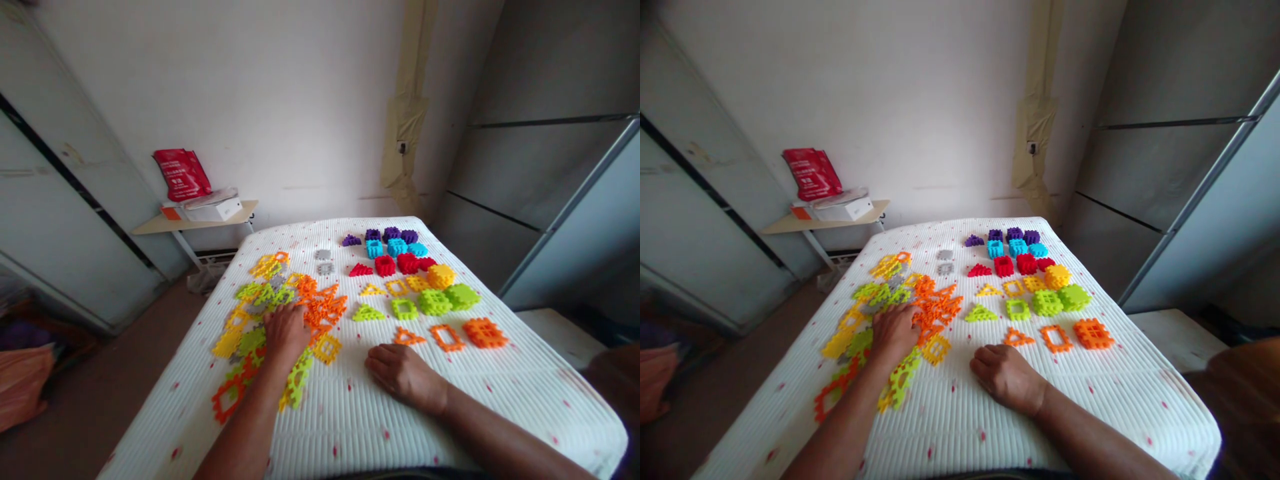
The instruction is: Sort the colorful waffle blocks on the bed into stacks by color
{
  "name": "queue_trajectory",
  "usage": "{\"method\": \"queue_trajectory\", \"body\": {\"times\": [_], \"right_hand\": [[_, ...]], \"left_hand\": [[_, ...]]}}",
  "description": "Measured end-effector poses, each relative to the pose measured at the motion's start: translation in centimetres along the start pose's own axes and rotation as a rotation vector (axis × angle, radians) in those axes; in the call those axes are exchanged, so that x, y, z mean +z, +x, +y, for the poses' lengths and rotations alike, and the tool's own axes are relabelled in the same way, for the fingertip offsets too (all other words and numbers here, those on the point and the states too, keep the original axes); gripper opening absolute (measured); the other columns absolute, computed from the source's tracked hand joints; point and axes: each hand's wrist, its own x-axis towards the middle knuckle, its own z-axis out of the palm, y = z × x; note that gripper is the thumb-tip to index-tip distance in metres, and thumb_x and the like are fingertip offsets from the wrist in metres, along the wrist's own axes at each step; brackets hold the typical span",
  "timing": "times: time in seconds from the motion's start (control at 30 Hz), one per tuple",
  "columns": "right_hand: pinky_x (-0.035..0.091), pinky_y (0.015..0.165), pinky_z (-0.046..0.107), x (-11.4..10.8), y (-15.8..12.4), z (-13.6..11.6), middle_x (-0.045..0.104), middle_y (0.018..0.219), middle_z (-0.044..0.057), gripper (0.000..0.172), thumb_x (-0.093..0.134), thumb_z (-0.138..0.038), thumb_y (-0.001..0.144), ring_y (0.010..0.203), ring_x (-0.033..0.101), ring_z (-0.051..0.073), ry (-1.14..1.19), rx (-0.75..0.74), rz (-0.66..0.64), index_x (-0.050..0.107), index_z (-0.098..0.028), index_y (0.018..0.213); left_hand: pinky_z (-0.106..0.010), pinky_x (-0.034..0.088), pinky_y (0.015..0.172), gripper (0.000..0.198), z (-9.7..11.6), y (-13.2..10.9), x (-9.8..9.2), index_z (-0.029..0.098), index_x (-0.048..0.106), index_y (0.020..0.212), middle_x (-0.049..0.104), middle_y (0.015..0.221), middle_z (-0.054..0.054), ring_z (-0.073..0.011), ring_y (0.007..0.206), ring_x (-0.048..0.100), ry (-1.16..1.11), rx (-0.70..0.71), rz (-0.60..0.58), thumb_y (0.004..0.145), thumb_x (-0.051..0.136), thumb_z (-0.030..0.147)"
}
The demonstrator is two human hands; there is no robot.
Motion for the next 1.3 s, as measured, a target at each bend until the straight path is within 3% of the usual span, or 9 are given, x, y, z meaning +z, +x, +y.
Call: {"method": "queue_trajectory", "body": {"times": [0.17,0.4,0.47,0.57,0.7,0.93,1.03,1.13,1.3], "right_hand": [[0.036,0.056,0.027,0.1,0.1,0.0,0.056,0.071,0.002,0.028,0.035,-0.017,0.094,0.061,0.047,0.013,0.030,0.018,0.007,0.051,-0.018,0.070],[0.035,0.057,0.026,0.3,0.1,0.2,0.056,0.072,0.003,0.029,0.034,-0.017,0.095,0.062,0.048,0.012,0.052,0.026,0.019,0.050,-0.018,0.071],[0.035,0.057,0.026,0.3,0.1,0.2,0.056,0.072,0.003,0.029,0.034,-0.017,0.095,0.063,0.048,0.012,0.056,0.025,0.025,0.050,-0.018,0.071],[0.035,0.056,0.027,0.2,0.2,0.1,0.056,0.071,0.003,0.031,0.032,-0.018,0.095,0.062,0.047,0.013,0.059,0.020,0.026,0.050,-0.018,0.070],[0.035,0.055,0.026,0.3,0.3,0.2,0.055,0.069,0.003,0.032,0.031,-0.016,0.094,0.060,0.047,0.013,0.068,0.027,0.037,0.050,-0.018,0.069],[0.044,0.060,0.024,0.2,0.3,0.7,0.061,0.076,0.007,0.026,0.034,-0.015,0.093,0.068,0.057,0.013,0.141,0.144,0.170,0.058,-0.015,0.082],[0.047,0.063,0.024,-0.1,0.7,0.7,0.064,0.081,0.007,0.021,0.038,-0.017,0.093,0.072,0.061,0.014,0.205,0.206,0.250,0.059,-0.015,0.090],[0.050,0.067,0.026,-0.2,1.7,0.4,0.066,0.089,0.008,0.019,0.042,-0.020,0.091,0.077,0.063,0.016,0.267,0.281,0.310,0.058,-0.016,0.101],[0.052,0.068,0.028,0.2,4.1,-0.6,0.068,0.094,0.009,0.026,0.045,-0.022,0.089,0.074,0.064,0.017,0.298,0.386,0.283,0.058,-0.017,0.111]], "left_hand": [[-0.044,0.033,0.089,0.029,-0.4,-0.1,0.3,0.025,0.065,0.102,0.066,0.105,-0.007,-0.0273,0.105,0.052,0.007,0.014,-0.004,0.074,0.055,0.025],[-0.040,0.036,0.088,0.027,-1.1,0.3,0.7,0.024,0.069,0.091,0.070,0.089,-0.007,-0.0249,0.093,0.060,-0.068,0.055,0.135,0.079,0.045,0.021],[-0.038,0.039,0.087,0.029,-1.3,0.5,0.8,0.022,0.069,0.093,0.071,0.089,-0.008,-0.0236,0.090,0.062,-0.204,0.027,0.197,0.079,0.043,0.021],[-0.033,0.044,0.082,0.027,-1.5,0.8,1.0,0.019,0.068,0.091,0.071,0.090,-0.008,-0.0213,0.085,0.063,-0.632,-0.038,0.273,0.076,0.047,0.027],[-0.027,0.047,0.066,0.023,-1.1,0.5,1.3,0.016,0.064,0.076,0.067,0.073,-0.003,-0.0167,0.067,0.061,-1.202,-0.147,0.221,0.063,0.060,0.035],[-0.021,0.038,0.054,0.021,0.7,-0.8,0.7,0.015,0.060,0.069,0.054,0.054,0.005,-0.0097,0.052,0.048,-1.371,-0.227,0.147,0.060,0.065,0.034],[-0.022,0.041,0.059,0.023,1.2,-1.0,0.6,0.016,0.060,0.075,0.058,0.063,0.002,-0.0117,0.061,0.054,-1.429,-0.193,0.144,0.059,0.066,0.032],[-0.022,0.043,0.063,0.035,1.5,-1.2,0.5,0.016,0.061,0.093,0.062,0.074,0.000,-0.0129,0.068,0.057,-1.496,-0.159,0.117,0.062,0.066,0.030],[-0.023,0.044,0.066,0.048,1.9,-1.6,0.7,0.017,0.056,0.114,0.062,0.079,-0.001,-0.0120,0.068,0.057,-1.539,-0.092,0.079,0.069,0.064,0.031]]}}
